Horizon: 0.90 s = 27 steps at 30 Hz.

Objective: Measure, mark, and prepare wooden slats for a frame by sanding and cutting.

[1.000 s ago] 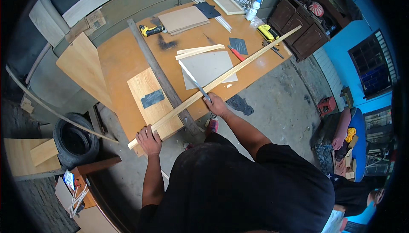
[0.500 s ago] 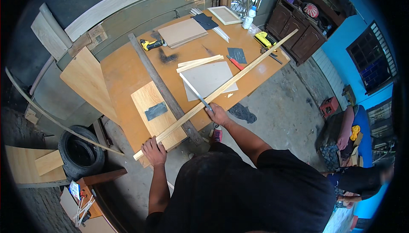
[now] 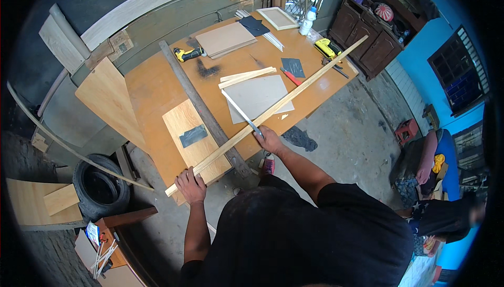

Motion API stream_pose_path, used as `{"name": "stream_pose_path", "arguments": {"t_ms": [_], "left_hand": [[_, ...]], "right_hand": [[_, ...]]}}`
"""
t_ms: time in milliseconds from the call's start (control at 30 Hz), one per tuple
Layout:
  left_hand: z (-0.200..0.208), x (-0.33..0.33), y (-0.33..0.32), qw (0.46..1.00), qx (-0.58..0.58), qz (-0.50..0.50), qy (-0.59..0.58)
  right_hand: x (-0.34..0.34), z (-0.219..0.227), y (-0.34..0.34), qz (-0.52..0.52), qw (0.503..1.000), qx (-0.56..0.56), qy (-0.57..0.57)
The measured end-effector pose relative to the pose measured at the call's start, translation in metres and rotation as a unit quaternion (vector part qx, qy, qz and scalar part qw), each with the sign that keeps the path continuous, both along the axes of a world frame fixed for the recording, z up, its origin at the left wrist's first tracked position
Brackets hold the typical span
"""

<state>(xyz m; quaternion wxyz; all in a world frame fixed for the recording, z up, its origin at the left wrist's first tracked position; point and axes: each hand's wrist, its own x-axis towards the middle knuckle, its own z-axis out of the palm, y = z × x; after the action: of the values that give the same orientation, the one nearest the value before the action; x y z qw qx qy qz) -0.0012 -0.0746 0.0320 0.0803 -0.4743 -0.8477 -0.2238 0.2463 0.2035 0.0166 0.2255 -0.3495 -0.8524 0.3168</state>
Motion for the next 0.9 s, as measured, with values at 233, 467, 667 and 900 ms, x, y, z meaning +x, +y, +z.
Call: {"name": "stream_pose_path", "arguments": {"t_ms": [233,467,667,900], "left_hand": [[-0.001,0.0,-0.002,1.0,0.003,-0.003,0.001],[0.0,0.0,0.0,1.0,-0.001,0.003,0.007],[0.0,-0.001,0.0,1.0,-0.005,0.005,0.003],[-0.001,-0.001,-0.002,1.0,-0.003,0.0,-0.001]], "right_hand": [[0.0,-0.001,0.0,0.002,1.0,0.006,0.001],[-0.001,-0.002,-0.001,-0.002,1.0,0.0,-0.005],[-0.001,-0.002,-0.003,-0.006,1.0,-0.013,-0.007],[-0.004,0.005,-0.002,-0.012,1.0,-0.016,-0.02]]}}
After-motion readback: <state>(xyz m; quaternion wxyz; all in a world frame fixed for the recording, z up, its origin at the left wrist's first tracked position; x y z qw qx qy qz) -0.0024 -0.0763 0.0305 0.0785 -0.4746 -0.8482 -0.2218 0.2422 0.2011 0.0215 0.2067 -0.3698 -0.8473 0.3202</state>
